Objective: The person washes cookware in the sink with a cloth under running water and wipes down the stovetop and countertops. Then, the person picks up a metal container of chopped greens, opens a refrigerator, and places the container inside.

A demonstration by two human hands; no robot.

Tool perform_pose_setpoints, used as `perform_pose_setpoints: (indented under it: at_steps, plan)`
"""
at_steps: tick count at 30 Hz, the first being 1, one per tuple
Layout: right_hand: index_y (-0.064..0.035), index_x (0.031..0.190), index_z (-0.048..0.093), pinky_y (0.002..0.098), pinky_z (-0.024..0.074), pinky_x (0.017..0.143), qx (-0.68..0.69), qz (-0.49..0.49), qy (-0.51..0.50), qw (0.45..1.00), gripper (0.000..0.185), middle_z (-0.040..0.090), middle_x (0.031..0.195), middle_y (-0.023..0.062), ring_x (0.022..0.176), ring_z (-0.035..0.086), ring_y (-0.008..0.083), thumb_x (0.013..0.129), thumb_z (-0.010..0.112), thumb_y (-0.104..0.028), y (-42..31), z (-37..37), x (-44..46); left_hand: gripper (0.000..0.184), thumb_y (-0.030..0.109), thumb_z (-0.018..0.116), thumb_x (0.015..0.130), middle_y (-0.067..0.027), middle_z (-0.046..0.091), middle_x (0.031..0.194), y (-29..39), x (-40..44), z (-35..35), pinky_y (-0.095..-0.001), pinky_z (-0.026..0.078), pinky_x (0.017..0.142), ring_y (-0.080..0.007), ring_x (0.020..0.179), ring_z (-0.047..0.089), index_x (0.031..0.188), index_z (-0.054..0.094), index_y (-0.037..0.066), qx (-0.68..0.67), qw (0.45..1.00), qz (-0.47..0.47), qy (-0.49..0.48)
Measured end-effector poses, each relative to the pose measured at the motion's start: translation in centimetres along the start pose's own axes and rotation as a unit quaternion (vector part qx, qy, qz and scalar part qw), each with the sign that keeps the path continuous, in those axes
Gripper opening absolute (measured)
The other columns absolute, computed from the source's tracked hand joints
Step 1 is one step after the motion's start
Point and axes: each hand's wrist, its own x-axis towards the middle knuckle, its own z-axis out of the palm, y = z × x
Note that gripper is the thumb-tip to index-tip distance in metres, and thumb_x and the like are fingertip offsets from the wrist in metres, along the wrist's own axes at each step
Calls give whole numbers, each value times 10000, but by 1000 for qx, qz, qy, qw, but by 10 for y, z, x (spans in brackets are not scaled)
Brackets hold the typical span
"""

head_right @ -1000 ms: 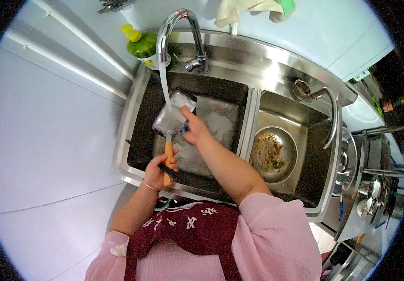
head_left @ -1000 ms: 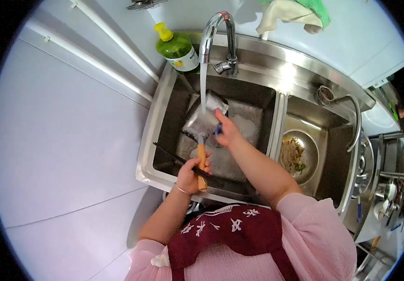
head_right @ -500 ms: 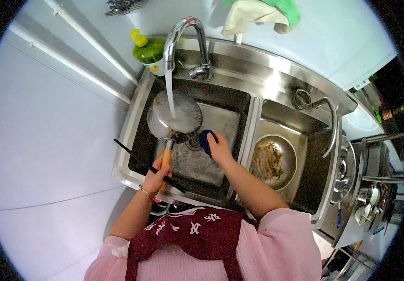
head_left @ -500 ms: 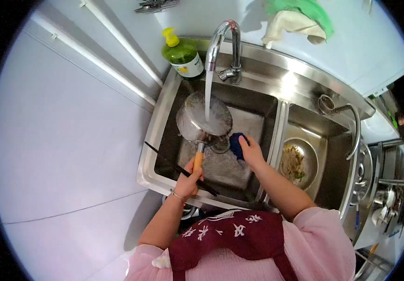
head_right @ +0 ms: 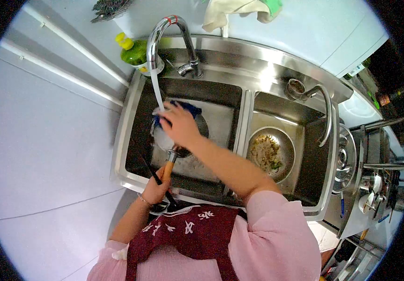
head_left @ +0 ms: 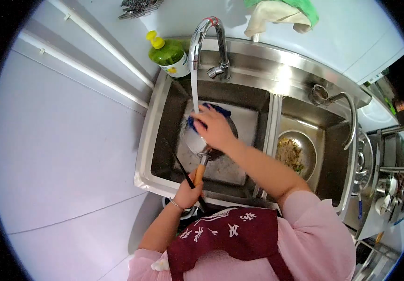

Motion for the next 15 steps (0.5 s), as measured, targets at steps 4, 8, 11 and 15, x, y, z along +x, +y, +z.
perform_pose_setpoints:
  at_steps: [4, 8, 11, 15]
  plan:
    - [-56, 891, 633, 406, 467, 791, 15, 136, -72, 988, 262, 622, 992, 124, 928, 576, 338, 838, 499, -276, 36, 4, 49, 471, 76, 500, 857, -79, 545, 782, 9, -11, 0, -293, 470, 575, -140, 593, 544, 1307, 365, 35, 61, 998, 17, -1]
    - [-65, 885, 635, 447, 436, 846, 70, 74, -61, 993, 246, 624, 1027, 92, 973, 557, 371, 825, 526, -278, 31, 12, 28, 453, 86, 500, 857, -75, 553, 763, 26, -10, -6, -302, 470, 563, -147, 588, 554, 1291, 383, 34, 70, 996, -50, 11]
    - [-89, 863, 635, 464, 414, 880, 57, -37, -73, 995, 181, 625, 1033, 61, 995, 541, 381, 797, 568, -244, 19, 14, -5, 458, 92, 496, 857, -81, 564, 755, 6, -3, -9, -306, 468, 547, -150, 575, 560, 1298, 384, 36, 71, 997, -26, 1]
    - [-100, 806, 622, 447, 415, 899, 24, -111, -76, 991, 92, 624, 1023, 63, 955, 557, 314, 762, 611, -179, 9, 1, -11, 487, 88, 491, 859, -81, 566, 756, 3, 1, -9, -303, 468, 547, -143, 573, 555, 1326, 362, 44, 90, 996, -24, -7]
